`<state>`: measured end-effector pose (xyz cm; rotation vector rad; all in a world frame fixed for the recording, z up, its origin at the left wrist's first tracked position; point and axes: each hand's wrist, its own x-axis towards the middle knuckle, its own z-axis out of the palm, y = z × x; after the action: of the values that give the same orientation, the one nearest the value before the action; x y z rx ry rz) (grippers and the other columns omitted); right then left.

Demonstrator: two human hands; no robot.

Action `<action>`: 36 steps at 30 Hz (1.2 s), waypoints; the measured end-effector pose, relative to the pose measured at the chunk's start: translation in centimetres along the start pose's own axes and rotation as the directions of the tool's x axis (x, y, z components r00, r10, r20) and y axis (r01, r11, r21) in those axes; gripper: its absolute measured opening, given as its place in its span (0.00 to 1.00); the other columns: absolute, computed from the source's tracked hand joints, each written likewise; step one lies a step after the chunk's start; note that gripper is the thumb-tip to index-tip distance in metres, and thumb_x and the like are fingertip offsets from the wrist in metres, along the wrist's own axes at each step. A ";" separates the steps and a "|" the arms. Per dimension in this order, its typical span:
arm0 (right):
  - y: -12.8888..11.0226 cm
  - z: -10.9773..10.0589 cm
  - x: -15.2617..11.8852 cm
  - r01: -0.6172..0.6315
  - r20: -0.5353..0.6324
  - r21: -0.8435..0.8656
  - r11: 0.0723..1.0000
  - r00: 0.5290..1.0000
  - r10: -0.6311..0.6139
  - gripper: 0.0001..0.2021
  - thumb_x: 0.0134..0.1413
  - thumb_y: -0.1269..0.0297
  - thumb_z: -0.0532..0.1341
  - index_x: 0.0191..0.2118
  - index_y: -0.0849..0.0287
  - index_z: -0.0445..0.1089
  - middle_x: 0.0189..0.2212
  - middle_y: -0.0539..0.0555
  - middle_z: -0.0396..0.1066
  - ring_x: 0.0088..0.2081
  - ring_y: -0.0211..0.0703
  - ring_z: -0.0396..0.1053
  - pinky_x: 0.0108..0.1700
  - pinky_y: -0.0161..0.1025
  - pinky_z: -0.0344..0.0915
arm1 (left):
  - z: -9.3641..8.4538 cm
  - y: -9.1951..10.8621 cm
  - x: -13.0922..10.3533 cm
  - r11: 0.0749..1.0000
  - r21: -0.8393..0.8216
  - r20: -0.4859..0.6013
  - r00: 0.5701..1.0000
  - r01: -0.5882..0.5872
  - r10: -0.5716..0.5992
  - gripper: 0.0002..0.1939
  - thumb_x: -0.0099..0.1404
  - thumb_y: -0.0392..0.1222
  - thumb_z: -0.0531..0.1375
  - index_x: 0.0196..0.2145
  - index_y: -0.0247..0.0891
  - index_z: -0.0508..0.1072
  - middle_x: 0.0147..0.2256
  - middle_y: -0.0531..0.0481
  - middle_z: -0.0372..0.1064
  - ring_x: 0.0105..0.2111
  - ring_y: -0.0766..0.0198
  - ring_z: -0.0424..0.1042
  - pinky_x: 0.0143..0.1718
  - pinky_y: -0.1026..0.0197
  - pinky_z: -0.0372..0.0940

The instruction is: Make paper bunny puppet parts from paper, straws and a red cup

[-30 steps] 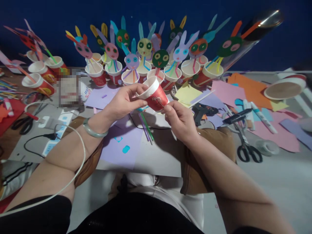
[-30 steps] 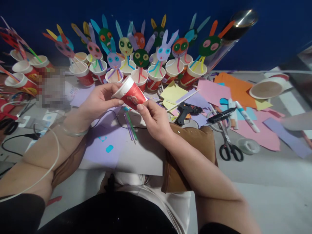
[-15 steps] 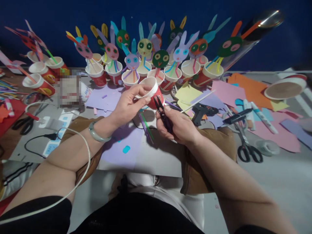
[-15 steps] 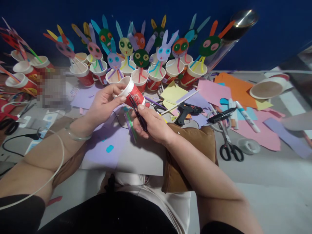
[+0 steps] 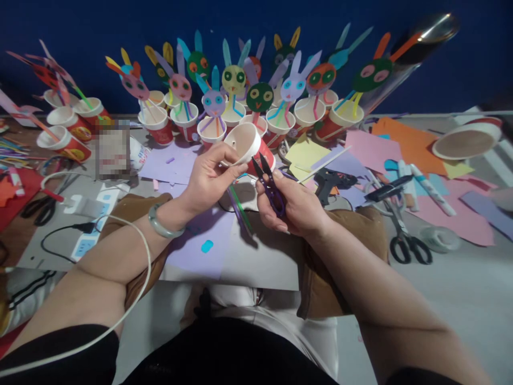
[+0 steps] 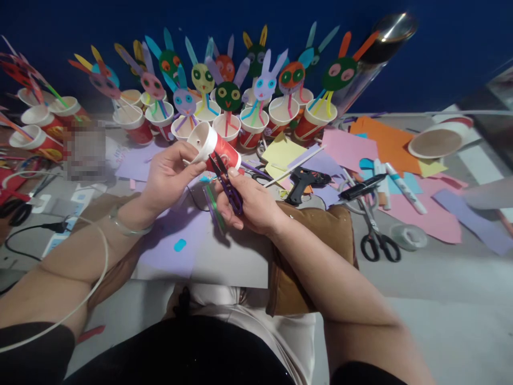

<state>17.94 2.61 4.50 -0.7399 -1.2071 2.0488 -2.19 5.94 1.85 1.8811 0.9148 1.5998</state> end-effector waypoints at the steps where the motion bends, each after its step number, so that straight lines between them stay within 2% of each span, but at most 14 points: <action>1: 0.0 0.0 0.0 -0.004 0.007 0.009 1.000 1.000 0.004 0.24 0.68 0.37 0.57 0.37 0.56 0.64 0.15 0.44 0.67 0.10 0.33 0.53 0.13 0.31 0.51 | 0.1 -0.1 -0.1 1.000 0.006 -0.011 1.000 -0.025 0.025 0.17 0.69 0.53 0.69 0.31 0.40 0.73 0.31 0.53 0.70 0.33 0.66 0.69 0.37 0.60 0.65; 8: 0.2 0.1 0.0 -0.017 0.038 0.027 0.999 0.999 0.016 0.23 0.70 0.39 0.57 0.38 0.57 0.64 0.16 0.45 0.68 0.10 0.33 0.54 0.13 0.31 0.53 | 0.3 -0.3 -0.4 0.998 -0.045 -0.015 0.999 -0.044 0.043 0.17 0.68 0.50 0.69 0.29 0.40 0.67 0.33 0.52 0.67 0.34 0.66 0.69 0.38 0.60 0.67; 14: 0.4 0.1 0.2 0.010 0.003 -0.015 1.000 1.000 -0.010 0.24 0.68 0.37 0.58 0.38 0.56 0.64 0.16 0.45 0.68 0.11 0.34 0.55 0.13 0.32 0.53 | 0.5 0.3 -0.8 0.996 0.031 0.040 0.996 0.081 -0.082 0.12 0.71 0.47 0.65 0.33 0.41 0.68 0.32 0.53 0.67 0.32 0.66 0.68 0.36 0.61 0.66; 17: 0.6 -0.2 0.5 0.040 -0.007 -0.050 0.998 0.999 -0.041 0.25 0.67 0.35 0.58 0.38 0.55 0.63 0.16 0.45 0.68 0.11 0.34 0.57 0.12 0.32 0.52 | 0.3 0.2 -0.7 0.990 0.104 0.090 0.990 0.096 -0.106 0.12 0.73 0.47 0.63 0.34 0.41 0.67 0.30 0.53 0.66 0.30 0.65 0.66 0.35 0.60 0.65; 19: 0.9 -0.3 0.6 0.066 -0.017 -0.088 0.994 0.998 -0.068 0.25 0.67 0.34 0.58 0.38 0.55 0.63 0.16 0.44 0.69 0.11 0.34 0.58 0.12 0.32 0.52 | 0.0 0.0 -0.5 0.985 0.167 0.120 0.991 0.041 -0.062 0.12 0.73 0.48 0.63 0.33 0.41 0.68 0.33 0.51 0.69 0.35 0.62 0.69 0.40 0.57 0.68; 21: 1.1 -0.4 0.6 0.094 -0.017 -0.136 0.986 0.995 -0.097 0.26 0.66 0.34 0.59 0.38 0.55 0.63 0.17 0.44 0.69 0.11 0.33 0.57 0.12 0.31 0.51 | -0.5 0.0 -0.3 0.964 0.262 0.139 0.990 -0.051 0.014 0.12 0.71 0.48 0.65 0.32 0.41 0.71 0.40 0.46 0.73 0.45 0.55 0.72 0.50 0.50 0.69; 23: 1.2 -0.4 0.6 0.117 -0.007 -0.194 0.974 0.993 -0.121 0.26 0.67 0.33 0.59 0.38 0.55 0.63 0.17 0.44 0.69 0.11 0.32 0.56 0.12 0.31 0.50 | -0.9 0.2 -0.1 0.923 0.370 0.155 0.986 -0.109 0.054 0.11 0.69 0.49 0.67 0.32 0.41 0.74 0.47 0.43 0.74 0.53 0.49 0.71 0.57 0.45 0.65; 24: 1.3 -0.4 0.6 0.125 -0.001 -0.222 0.967 0.992 -0.129 0.26 0.67 0.33 0.58 0.39 0.55 0.63 0.17 0.44 0.70 0.11 0.32 0.55 0.13 0.31 0.50 | -1.0 0.3 -0.1 0.905 0.408 0.168 0.984 -0.118 0.052 0.10 0.69 0.49 0.67 0.33 0.41 0.76 0.47 0.43 0.74 0.54 0.48 0.71 0.58 0.44 0.65; 26: 1.3 -0.3 0.5 0.140 0.005 -0.262 0.955 0.990 -0.144 0.27 0.67 0.33 0.57 0.39 0.55 0.63 0.18 0.44 0.70 0.12 0.32 0.56 0.13 0.31 0.50 | -1.1 0.6 -0.1 0.899 0.425 0.197 0.980 -0.108 0.024 0.11 0.70 0.49 0.66 0.33 0.41 0.77 0.42 0.44 0.75 0.48 0.51 0.73 0.52 0.48 0.67; 30: 1.4 -0.3 0.5 0.142 0.011 -0.258 0.956 0.989 -0.144 0.26 0.69 0.33 0.56 0.39 0.55 0.62 0.18 0.44 0.70 0.12 0.32 0.57 0.13 0.31 0.51 | -0.7 0.7 -0.3 0.954 0.299 0.181 0.983 -0.028 -0.029 0.16 0.72 0.51 0.63 0.30 0.37 0.77 0.31 0.48 0.73 0.33 0.61 0.71 0.35 0.58 0.65; 36: 1.6 -0.3 0.6 0.098 0.014 -0.179 0.979 0.995 -0.097 0.26 0.68 0.34 0.57 0.39 0.55 0.62 0.18 0.44 0.71 0.11 0.33 0.58 0.12 0.31 0.51 | 0.0 0.6 -0.6 0.982 0.116 0.112 0.981 0.146 -0.159 0.15 0.70 0.48 0.66 0.28 0.36 0.76 0.27 0.50 0.73 0.26 0.67 0.70 0.27 0.64 0.65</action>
<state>17.40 2.62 2.83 -0.7433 -1.4167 1.8805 -2.11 5.13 1.91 1.9059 1.0827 1.3561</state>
